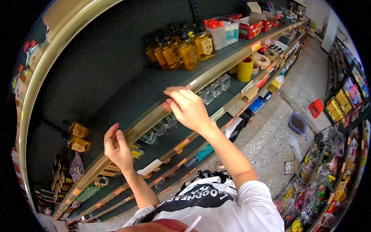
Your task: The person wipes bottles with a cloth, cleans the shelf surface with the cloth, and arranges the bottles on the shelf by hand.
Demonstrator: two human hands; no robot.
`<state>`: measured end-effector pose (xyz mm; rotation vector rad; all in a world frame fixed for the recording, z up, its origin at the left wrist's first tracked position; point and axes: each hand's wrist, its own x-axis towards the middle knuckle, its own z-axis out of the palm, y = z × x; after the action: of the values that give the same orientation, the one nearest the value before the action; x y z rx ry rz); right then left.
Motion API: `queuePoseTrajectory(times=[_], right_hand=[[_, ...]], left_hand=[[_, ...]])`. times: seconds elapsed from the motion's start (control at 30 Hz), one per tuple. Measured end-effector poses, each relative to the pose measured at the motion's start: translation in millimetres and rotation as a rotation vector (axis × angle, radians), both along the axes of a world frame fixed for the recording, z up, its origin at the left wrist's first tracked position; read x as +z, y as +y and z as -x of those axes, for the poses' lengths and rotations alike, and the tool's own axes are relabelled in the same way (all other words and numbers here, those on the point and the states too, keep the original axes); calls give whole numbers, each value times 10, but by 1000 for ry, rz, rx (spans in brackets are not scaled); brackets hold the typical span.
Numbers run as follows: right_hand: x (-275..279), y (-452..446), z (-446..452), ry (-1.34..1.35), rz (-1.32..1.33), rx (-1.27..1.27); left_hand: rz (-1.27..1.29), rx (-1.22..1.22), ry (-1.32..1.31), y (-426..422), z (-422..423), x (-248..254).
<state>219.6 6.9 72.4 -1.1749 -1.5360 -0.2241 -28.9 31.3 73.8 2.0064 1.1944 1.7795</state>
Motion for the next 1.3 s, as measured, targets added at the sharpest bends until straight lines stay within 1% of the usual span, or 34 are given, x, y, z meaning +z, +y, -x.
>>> queuePoseTrajectory(times=[0.07,0.13,0.2,0.27,0.37,0.5,0.63,0.77,0.97,1.2,1.3], right_hand=[[-35,-36,-247,-24,8,-26],[-60,-57,-470,-57,0,-48],[-77,-86,-644,-90,33,-44],[-103,-98,-794,-123,61,-36],[-183,-62,-951,-146,86,-27],[-242,6,-1013,-101,79,-5],[-300,72,-1001,-46,34,-17],[-357,146,-899,25,-37,-84],[-391,264,-849,42,-194,-138],[-374,285,-796,70,-245,-166],[-338,282,-849,15,-250,-175]], left_hand=[[-122,-26,104,9,-320,48],[-161,-60,163,5,-611,68],[-214,-31,229,19,-864,59],[-193,-29,240,26,-1062,10],[-161,61,328,33,-1251,-69],[-140,142,430,67,-1302,-139],[-143,148,435,81,-1307,-173],[-176,141,448,115,-1281,-229],[-169,114,447,121,-1257,-228],[-188,94,443,137,-1249,-243],[-185,110,434,110,-1270,-235]])
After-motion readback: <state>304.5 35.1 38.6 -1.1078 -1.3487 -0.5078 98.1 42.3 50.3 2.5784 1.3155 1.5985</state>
